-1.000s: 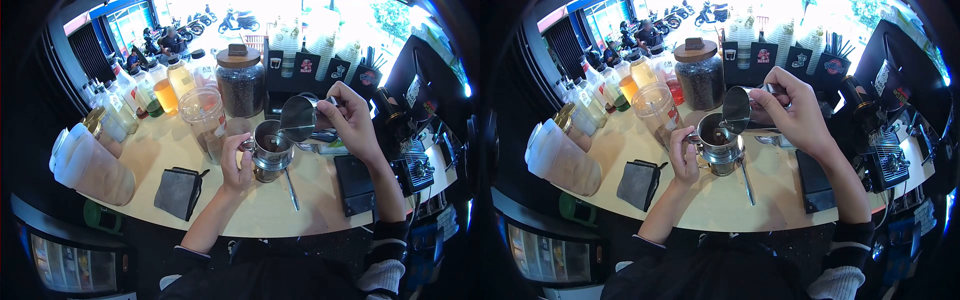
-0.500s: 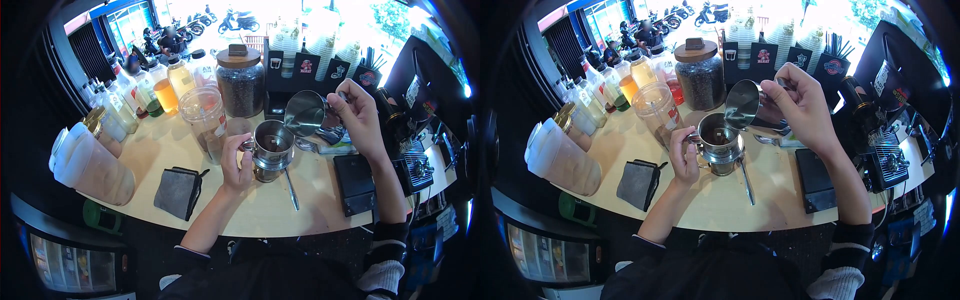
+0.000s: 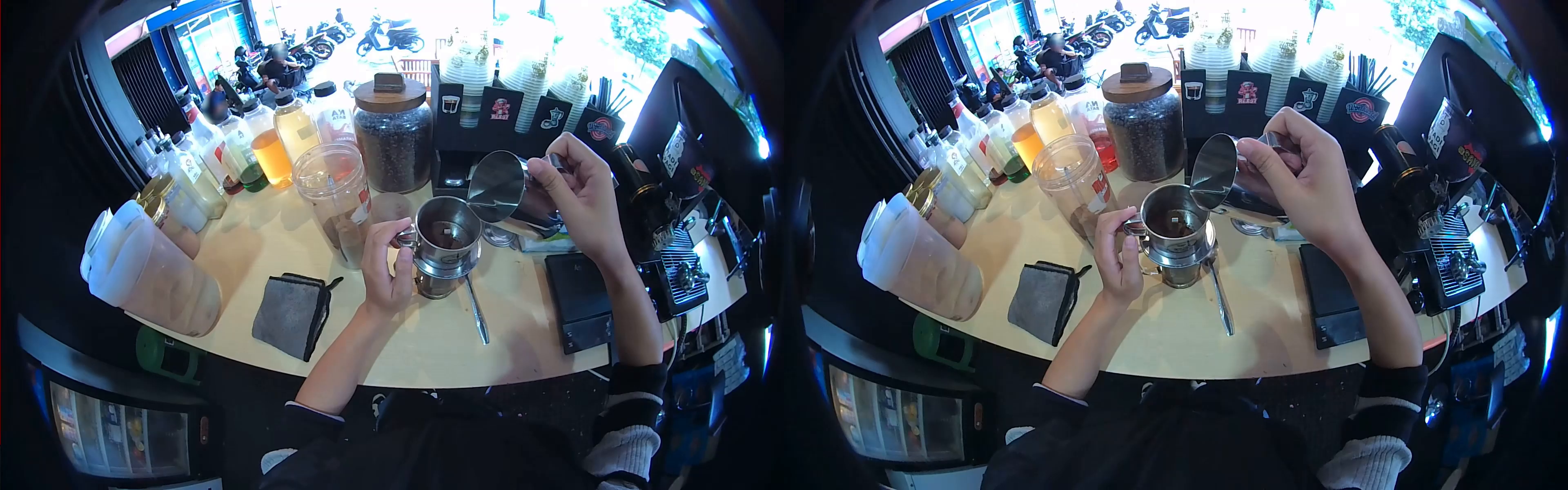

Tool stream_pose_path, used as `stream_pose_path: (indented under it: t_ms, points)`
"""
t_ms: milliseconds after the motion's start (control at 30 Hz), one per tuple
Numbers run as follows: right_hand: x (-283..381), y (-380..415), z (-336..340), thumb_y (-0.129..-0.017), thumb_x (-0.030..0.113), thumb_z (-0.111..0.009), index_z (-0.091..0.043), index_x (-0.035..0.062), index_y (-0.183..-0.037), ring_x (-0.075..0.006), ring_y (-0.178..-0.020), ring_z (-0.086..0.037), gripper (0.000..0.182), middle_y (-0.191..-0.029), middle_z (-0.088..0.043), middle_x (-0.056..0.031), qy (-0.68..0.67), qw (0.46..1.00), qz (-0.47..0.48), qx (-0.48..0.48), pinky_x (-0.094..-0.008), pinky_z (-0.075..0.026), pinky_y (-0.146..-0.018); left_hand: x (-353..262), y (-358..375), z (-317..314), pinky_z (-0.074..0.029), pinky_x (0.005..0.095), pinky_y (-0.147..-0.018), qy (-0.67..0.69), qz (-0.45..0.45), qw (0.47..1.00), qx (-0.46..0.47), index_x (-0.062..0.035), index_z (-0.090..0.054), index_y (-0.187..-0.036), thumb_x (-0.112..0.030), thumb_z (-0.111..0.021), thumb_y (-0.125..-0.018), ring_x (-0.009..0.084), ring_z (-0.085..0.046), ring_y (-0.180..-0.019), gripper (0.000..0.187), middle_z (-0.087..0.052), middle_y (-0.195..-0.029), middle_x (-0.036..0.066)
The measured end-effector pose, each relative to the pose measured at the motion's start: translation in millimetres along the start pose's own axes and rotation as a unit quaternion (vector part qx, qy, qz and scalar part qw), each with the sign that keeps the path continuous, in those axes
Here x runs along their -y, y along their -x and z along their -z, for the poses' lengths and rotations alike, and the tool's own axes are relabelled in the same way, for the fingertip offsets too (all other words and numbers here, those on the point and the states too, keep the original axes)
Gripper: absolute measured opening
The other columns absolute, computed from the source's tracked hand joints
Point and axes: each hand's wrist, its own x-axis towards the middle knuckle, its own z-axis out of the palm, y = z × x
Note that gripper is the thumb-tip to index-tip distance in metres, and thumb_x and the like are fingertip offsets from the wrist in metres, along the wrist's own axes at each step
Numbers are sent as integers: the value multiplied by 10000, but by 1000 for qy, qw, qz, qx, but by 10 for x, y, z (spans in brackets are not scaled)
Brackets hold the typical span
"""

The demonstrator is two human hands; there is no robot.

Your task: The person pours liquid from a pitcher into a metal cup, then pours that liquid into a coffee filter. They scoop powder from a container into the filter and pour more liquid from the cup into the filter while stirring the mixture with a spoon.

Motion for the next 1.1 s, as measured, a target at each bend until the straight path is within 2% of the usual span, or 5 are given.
stream_pose_path:
  t_ms: [300,500,667,900,1100]
  points:
    - [-11,-21,-38,-890,99,-604,-437,14,-760,6,-715,-500,228,-691,-345,62,47,999,8,1,-214,-571,-723,10,8,-8,-441,294,-774,10,3,1000,-2,45,-510,-1120,-169,-450,-906,182,-538,-869,309,-526,-987,129]
    - [-32,-25,-70,-886,103,-612,-436,16,-753,20,-645,-389,238,-683,-328,66,45,999,23,-2,-193,-564,-702,-8,-3,-1,-436,299,-776,3,2,1000,1,45,-510,-1117,-172,-451,-906,188,-535,-865,308,-526,-982,129]
    - [-30,-29,-85,-873,111,-636,-436,25,-743,12,-614,-298,253,-667,-309,73,57,998,38,-12,-145,-507,-608,-2,0,-5,-431,300,-780,8,8,1000,0,46,-511,-1115,-186,-452,-909,190,-532,-865,316,-528,-974,130]
    - [-82,-40,-85,-870,110,-641,-439,22,-743,15,-610,-292,254,-646,-310,78,89,995,39,-11,-153,-498,-598,0,-2,-3,-431,299,-779,3,4,1000,-1,46,-511,-1112,-200,-452,-911,191,-531,-865,323,-529,-973,130]
    - [-78,-32,-106,-864,111,-651,-445,22,-743,7,-602,-290,255,-636,-316,74,90,993,69,-13,-150,-435,-545,3,-4,5,-432,298,-777,2,4,1000,2,45,-512,-1110,-186,-453,-907,191,-532,-863,313,-527,-978,131]
